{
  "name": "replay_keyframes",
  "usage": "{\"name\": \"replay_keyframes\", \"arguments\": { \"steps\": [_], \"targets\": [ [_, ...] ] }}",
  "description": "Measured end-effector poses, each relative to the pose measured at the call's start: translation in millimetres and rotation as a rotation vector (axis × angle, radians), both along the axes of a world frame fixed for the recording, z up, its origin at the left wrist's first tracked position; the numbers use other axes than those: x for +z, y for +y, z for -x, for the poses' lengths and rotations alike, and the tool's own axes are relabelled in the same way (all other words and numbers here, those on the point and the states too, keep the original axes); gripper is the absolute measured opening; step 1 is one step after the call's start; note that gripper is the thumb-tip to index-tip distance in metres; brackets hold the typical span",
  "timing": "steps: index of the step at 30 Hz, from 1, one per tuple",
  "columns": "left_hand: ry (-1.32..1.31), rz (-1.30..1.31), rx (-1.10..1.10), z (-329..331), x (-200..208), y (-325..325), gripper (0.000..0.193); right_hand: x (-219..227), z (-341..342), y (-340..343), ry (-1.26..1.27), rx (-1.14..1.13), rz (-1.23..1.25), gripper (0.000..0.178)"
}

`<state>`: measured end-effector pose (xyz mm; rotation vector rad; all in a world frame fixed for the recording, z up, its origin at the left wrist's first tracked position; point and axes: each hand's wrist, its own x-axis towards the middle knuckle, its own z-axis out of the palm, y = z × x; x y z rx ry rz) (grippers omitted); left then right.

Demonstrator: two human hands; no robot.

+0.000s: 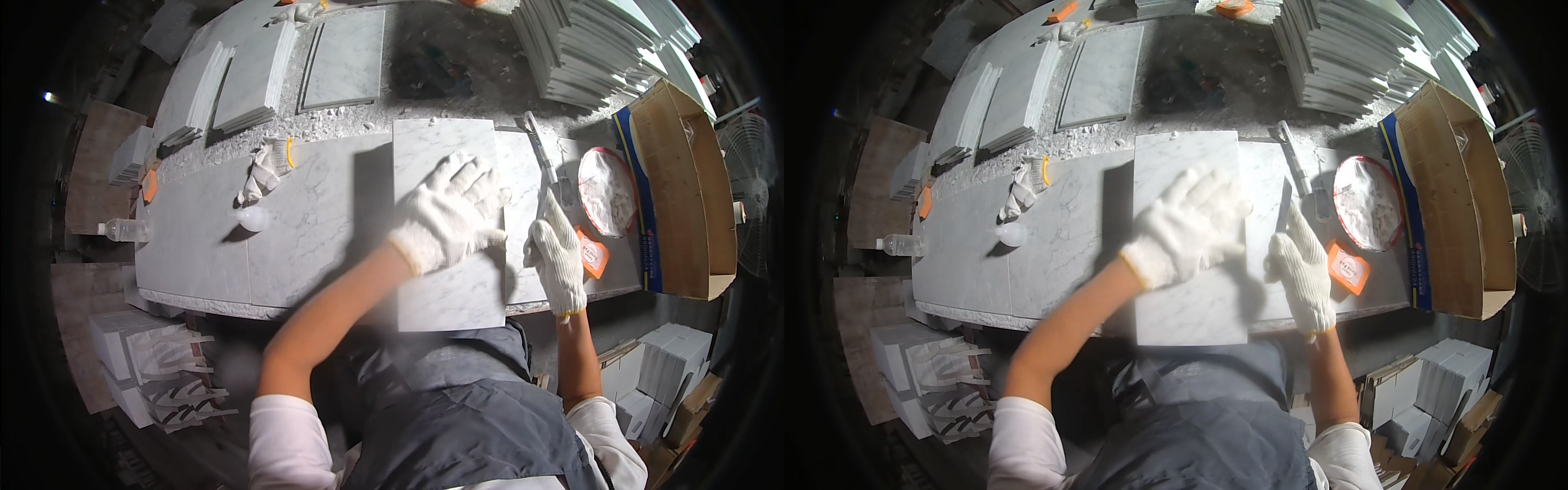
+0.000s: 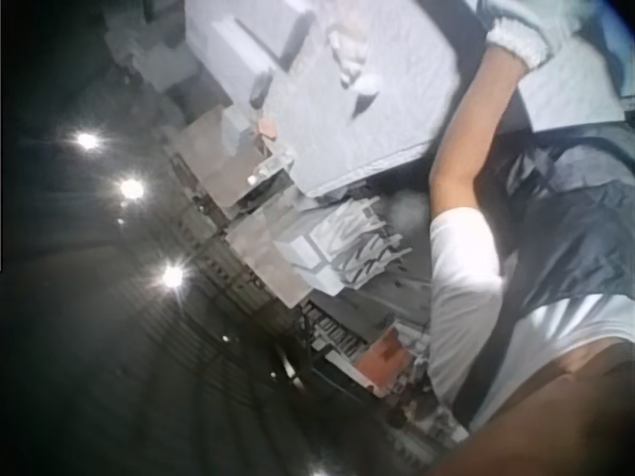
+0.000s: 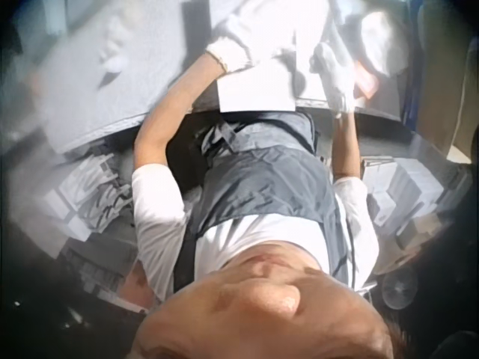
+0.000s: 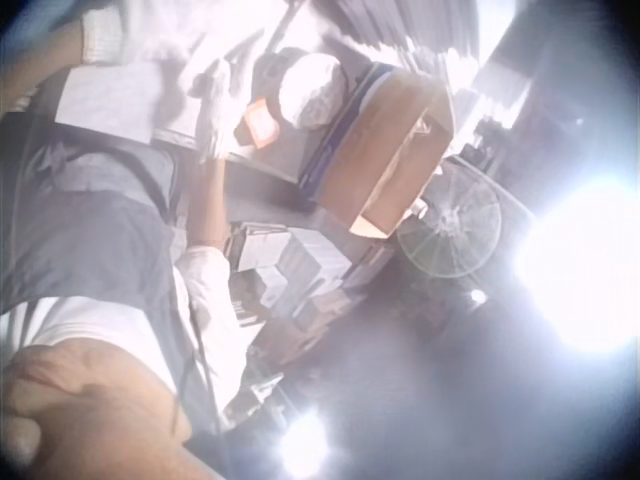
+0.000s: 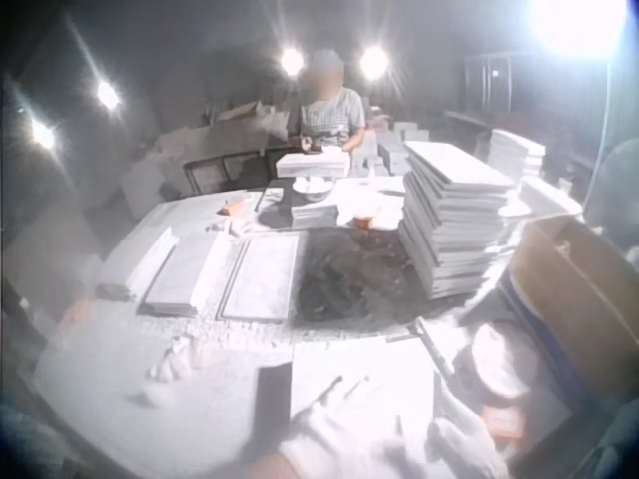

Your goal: The person repeatedly scrapes the surface of white rectangular tiles with a metal scraper, then wipes the tiles with a cloth. They handle multiple tiles one at a time, placing some aside and continuing the scraping and wiping cycle.

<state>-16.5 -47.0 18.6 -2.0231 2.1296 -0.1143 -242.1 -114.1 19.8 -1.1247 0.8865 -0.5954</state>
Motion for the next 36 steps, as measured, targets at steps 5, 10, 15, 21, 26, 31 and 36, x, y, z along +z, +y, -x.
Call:
{"name": "replay_keyframes", "arguments": {
  "steps": [5, 10, 15, 21, 26, 31, 36],
  "targets": [
    [0.213, 0.338, 0.719, -85.3, 33.3, -23.0, 0.058, -11.6, 33.8, 15.4, -0.043, 0.148, 0.003, 0.072],
    [0.368, 0.557, 0.556, -63.5, 8.2, 54.2, 0.071, -18.1, 56.0, 27.5, 0.111, 0.087, -0.045, 0.042],
    [0.418, 0.544, 0.426, 42.1, -11.5, 120.3, 0.069, -23.5, 31.2, 36.8, -0.171, -0.063, 0.107, 0.021],
    [0.486, 0.419, 0.584, 66.7, 2.7, 133.2, 0.065, -19.6, -32.4, 40.6, -0.325, 0.153, 0.531, 0.022],
    [0.459, 0.349, 0.596, 64.5, 1.0, 132.1, 0.061, -11.6, -59.4, 54.3, -0.085, 0.215, 0.369, 0.023],
    [0.448, 0.472, 0.586, 69.3, -10.3, 136.7, 0.055, -21.8, -56.0, 58.7, -0.082, 0.140, 0.464, 0.023],
    [0.490, 0.412, 0.624, 65.2, 6.6, 129.9, 0.049, -24.8, -59.1, 56.4, -0.214, 0.090, 0.393, 0.021]
  ]
}}
